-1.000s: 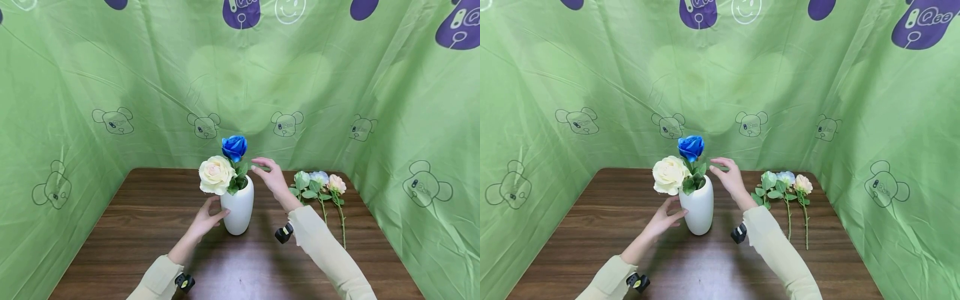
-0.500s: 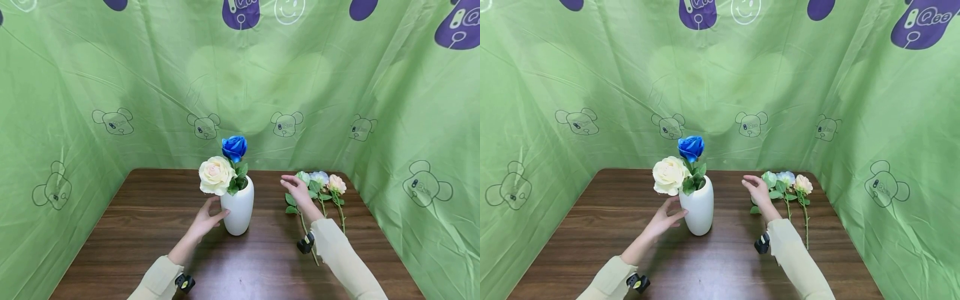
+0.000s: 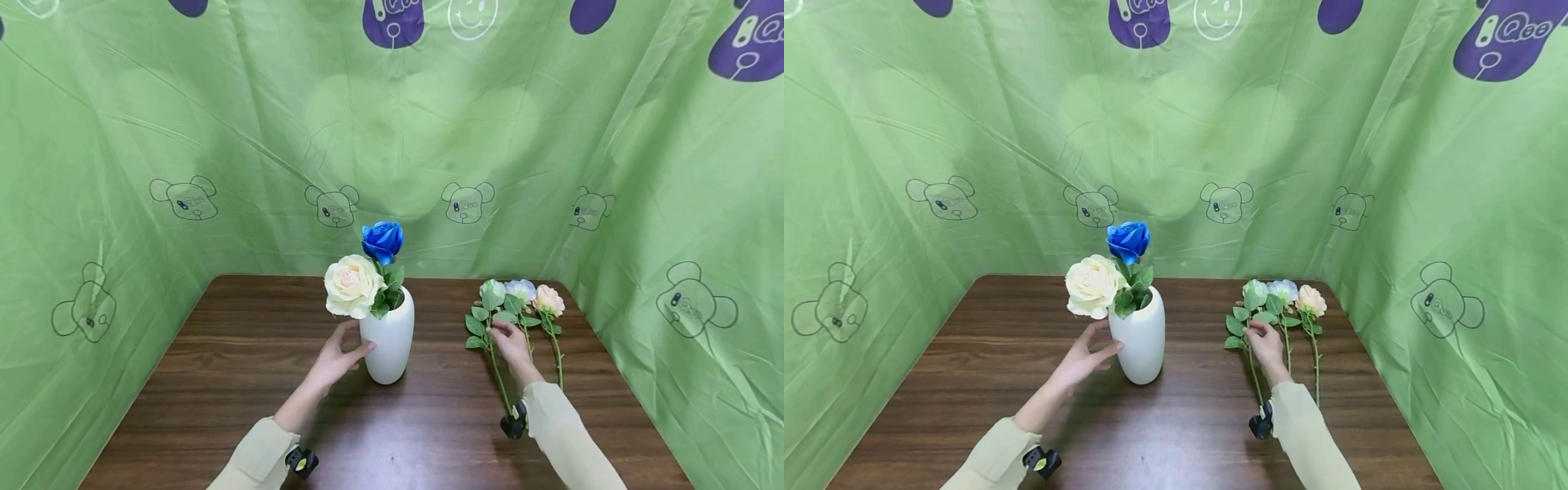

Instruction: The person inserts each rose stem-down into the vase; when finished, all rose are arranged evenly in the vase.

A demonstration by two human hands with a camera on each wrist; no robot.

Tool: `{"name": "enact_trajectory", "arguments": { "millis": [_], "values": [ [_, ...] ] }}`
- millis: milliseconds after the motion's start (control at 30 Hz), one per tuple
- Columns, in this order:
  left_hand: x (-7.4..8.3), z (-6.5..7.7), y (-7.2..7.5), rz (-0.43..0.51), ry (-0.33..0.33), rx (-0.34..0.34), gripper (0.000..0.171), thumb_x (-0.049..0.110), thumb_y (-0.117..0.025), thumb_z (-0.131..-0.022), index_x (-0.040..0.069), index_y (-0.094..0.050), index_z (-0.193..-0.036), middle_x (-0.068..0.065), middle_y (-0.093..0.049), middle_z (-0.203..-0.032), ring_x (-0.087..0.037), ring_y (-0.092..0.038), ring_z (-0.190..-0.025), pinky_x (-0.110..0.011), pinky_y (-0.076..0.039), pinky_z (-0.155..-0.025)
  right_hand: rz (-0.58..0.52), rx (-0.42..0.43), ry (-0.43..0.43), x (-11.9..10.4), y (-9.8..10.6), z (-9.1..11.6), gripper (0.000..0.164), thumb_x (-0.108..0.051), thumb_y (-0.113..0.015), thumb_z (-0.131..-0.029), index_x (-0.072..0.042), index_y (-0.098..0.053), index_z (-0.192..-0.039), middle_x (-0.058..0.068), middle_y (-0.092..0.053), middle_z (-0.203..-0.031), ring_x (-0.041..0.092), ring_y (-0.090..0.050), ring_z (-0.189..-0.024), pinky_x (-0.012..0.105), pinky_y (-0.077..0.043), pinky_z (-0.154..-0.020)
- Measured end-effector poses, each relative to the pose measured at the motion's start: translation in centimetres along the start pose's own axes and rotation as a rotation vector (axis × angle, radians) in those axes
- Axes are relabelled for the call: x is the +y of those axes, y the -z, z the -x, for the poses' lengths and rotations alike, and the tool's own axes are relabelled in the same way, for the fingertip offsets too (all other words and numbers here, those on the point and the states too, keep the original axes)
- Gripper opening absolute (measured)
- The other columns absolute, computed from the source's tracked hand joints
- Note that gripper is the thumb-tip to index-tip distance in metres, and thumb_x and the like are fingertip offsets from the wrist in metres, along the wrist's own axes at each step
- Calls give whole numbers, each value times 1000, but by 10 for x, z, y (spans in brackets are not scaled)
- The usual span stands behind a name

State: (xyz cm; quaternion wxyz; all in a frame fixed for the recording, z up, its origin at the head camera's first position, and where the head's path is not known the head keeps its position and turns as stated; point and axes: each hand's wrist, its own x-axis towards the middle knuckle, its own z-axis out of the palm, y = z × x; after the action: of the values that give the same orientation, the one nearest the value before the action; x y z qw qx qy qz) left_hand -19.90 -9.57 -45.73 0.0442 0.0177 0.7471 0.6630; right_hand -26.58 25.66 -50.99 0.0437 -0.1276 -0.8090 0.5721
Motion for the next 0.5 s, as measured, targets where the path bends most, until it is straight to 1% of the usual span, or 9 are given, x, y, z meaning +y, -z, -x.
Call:
{"name": "enact_trajectory", "arguments": {
  "millis": [100, 167, 233, 300, 367, 433, 500],
  "values": [
    [5, 3, 1, 12, 3, -15, 55, 21, -68, -79, 7, -40, -125, -18, -48, -116, -28, -54, -92, -42, -49, -66, 97, 0, -14, 13, 2, 3, 39, -11, -56, -85, 8, -48, -117, 19, -55, -97, 22, -53, -76, 25, -42, -56],
    [11, 6, 1, 15, 1, -25, 55, 19, -67, -80, 5, -40, -125, -20, -47, -116, -28, -54, -92, -42, -49, -66, 170, 2, -17, 20, 3, 5, 41, -12, -58, -83, 8, -47, -117, 21, -54, -98, 26, -52, -81, 27, -43, -59],
    [19, 10, 1, 17, -1, -33, 54, 16, -66, -80, 3, -39, -125, -21, -46, -116, -29, -54, -92, -44, -48, -67, 228, -3, -26, 26, 3, 7, 43, -13, -59, -82, 8, -47, -117, 21, -54, -98, 29, -53, -83, 28, -44, -59],
    [26, 14, 0, 7, 0, -34, 52, 15, -65, -81, 2, -39, -125, -22, -46, -116, -30, -54, -92, -46, -48, -69, 284, -4, -38, 31, 3, 8, 44, -14, -61, -81, 7, -47, -117, 19, -55, -96, 29, -54, -81, 28, -44, -57],
    [31, 17, -1, 2, -2, -33, 51, 14, -64, -82, 2, -39, -124, -22, -46, -116, -30, -53, -93, -47, -47, -70, 333, -5, -43, 36, 3, 8, 44, -15, -62, -80, 6, -48, -116, 18, -58, -93, 28, -55, -78, 30, -44, -59],
    [32, 18, -1, 2, -2, -31, 51, 14, -64, -82, 2, -39, -124, -22, -45, -116, -31, -53, -94, -47, -47, -70, 356, -6, -41, 39, 1, 7, 43, -14, -62, -80, 6, -48, -116, 17, -60, -91, 25, -56, -74, 32, -45, -60],
    [32, 17, -1, 3, -2, -30, 52, 15, -64, -82, 2, -39, -125, -22, -45, -117, -32, -52, -95, -45, -48, -69, 370, 0, -19, 40, 0, 6, 41, -11, -62, -79, 6, -50, -115, 16, -61, -87, 22, -57, -69, 33, -45, -61]
  ]
}}
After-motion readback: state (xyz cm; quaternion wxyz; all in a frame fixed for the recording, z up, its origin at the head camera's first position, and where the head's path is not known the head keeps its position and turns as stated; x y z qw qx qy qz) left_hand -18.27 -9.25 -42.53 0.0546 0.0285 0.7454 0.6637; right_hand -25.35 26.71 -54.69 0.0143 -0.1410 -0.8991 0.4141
